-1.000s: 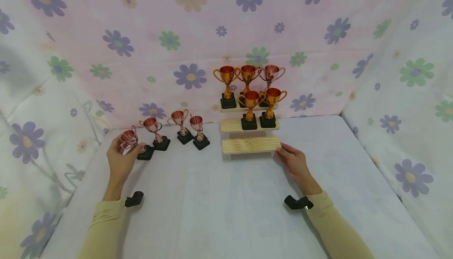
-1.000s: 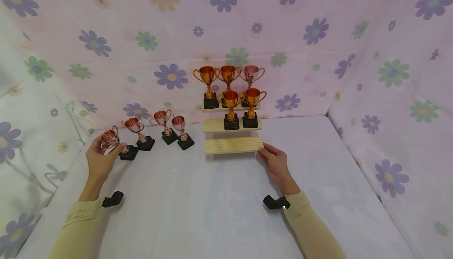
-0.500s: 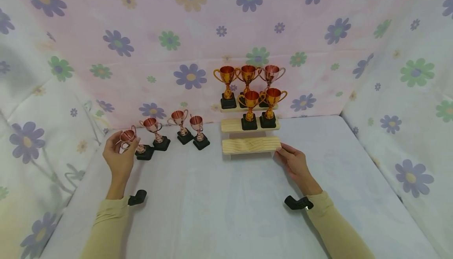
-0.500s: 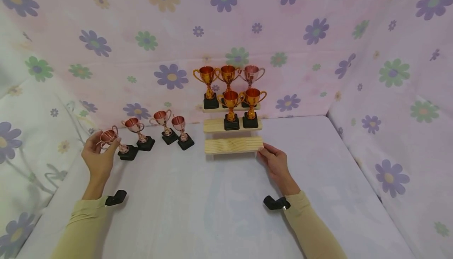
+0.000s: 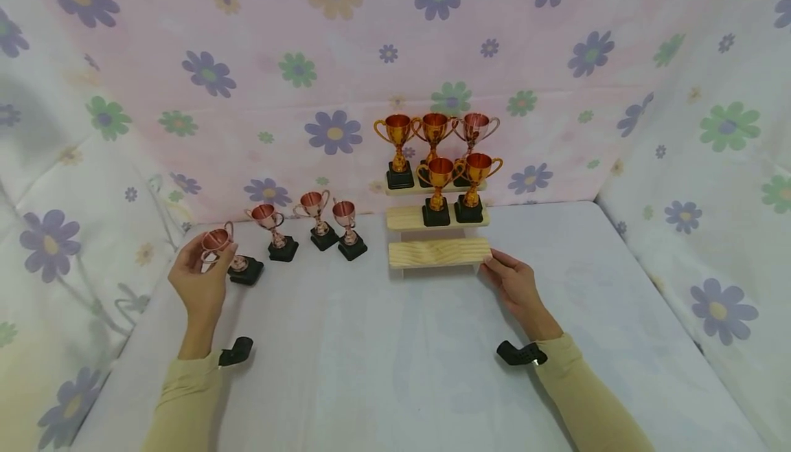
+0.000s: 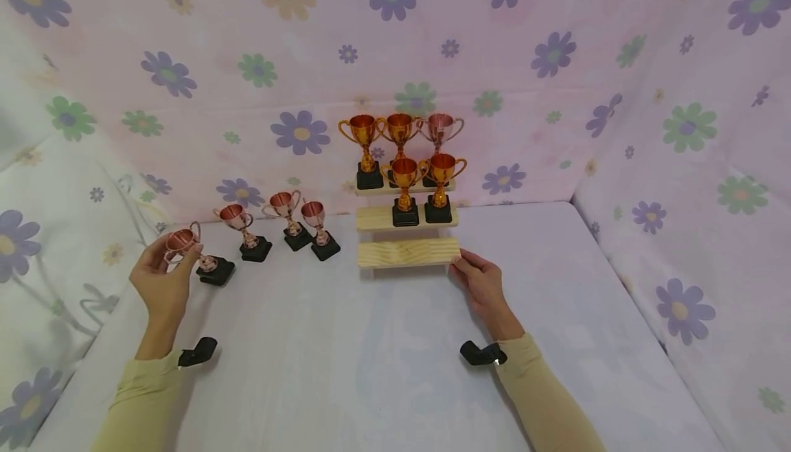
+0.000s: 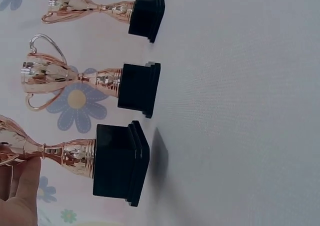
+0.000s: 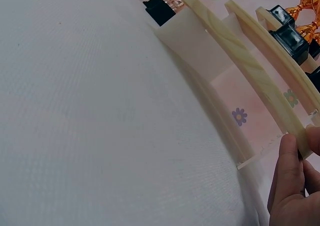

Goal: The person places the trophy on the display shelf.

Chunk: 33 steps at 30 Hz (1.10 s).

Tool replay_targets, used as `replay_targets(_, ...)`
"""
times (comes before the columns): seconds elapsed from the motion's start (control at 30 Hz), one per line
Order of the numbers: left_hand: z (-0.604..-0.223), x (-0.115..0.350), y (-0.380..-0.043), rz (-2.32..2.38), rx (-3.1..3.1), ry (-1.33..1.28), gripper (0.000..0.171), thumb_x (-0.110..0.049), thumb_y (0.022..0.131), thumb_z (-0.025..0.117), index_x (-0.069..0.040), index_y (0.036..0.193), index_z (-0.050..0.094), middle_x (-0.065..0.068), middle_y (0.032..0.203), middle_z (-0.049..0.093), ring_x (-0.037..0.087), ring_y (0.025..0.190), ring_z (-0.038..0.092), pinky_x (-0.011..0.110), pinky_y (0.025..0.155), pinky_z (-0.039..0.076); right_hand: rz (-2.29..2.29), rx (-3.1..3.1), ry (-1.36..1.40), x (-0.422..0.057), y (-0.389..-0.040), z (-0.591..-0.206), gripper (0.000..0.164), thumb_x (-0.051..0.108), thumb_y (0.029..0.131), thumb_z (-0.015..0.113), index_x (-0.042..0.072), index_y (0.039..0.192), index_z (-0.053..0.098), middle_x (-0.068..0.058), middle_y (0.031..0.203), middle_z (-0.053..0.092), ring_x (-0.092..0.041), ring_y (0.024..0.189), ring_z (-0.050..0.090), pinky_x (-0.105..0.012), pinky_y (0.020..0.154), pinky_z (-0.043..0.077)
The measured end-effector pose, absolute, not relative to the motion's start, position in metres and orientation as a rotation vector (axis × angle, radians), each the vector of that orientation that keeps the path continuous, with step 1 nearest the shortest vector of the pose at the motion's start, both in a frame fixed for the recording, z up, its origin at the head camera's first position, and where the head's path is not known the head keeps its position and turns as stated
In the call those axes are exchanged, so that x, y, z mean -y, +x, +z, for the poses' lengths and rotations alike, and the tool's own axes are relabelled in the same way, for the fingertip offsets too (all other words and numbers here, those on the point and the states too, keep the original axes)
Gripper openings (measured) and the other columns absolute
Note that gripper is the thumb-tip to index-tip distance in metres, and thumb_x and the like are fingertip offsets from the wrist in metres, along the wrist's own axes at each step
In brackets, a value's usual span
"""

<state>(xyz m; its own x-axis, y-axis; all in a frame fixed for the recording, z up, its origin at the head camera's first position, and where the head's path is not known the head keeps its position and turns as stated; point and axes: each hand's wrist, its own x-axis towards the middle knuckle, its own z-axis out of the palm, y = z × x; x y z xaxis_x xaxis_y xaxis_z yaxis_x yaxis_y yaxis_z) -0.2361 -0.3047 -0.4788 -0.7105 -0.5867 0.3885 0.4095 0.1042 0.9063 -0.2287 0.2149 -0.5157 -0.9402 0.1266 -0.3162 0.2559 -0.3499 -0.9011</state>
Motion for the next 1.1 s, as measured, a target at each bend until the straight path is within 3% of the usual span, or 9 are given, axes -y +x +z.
replay_targets(0.37,-0.468,0.304,-0.218,-1.769,1.609,0.177,0.04,0.012,0.076,0.081,0.005,0.115,0.072,-0.002,0.09,0.072,0.006,0.076,0.06,0.008,0.063,0.054,-2.473,-1.74,0.505,-0.214,-0.23,-0.517,0.053,0.001,0.101,0.059,-0.011,0.149,0.04,0.007,0.103,0.067,-0.001,0.093,0.068,-0.018,0.091,0.057)
replay_targets(0.7,-0.467,0.293,-0.202,-1.83,1.681,0.083,0.044,0.018,0.079,0.076,0.01,0.121,0.068,0.001,0.098,0.07,0.009,0.082,0.059,0.01,0.069,0.057,-2.502,-1.732,0.487,-0.212,-0.228,-0.515,0.055,-0.001,0.099,0.06,-0.014,0.148,0.038,0.009,0.097,0.068,-0.002,0.09,0.069,-0.017,0.089,0.058)
replay_targets(0.93,-0.471,0.282,-0.196,-1.813,1.783,0.03,0.043,0.02,0.077,0.076,0.012,0.119,0.068,-0.002,0.09,0.072,0.006,0.076,0.063,0.013,0.072,0.059,-2.499,-1.728,0.491,-0.213,-0.228,-0.516,0.053,-0.002,0.1,0.058,-0.013,0.148,0.039,0.01,0.097,0.068,-0.001,0.09,0.069,-0.017,0.089,0.058)
replay_targets(1.1,-0.475,0.272,-0.193,-1.804,1.892,-0.045,0.045,0.021,0.078,0.075,0.013,0.121,0.066,-0.003,0.095,0.073,0.008,0.08,0.063,0.014,0.075,0.06,-2.487,-1.737,0.502,-0.214,-0.229,-0.517,0.052,0.0,0.101,0.059,-0.012,0.148,0.04,0.009,0.098,0.068,-0.002,0.09,0.069,-0.018,0.09,0.058)
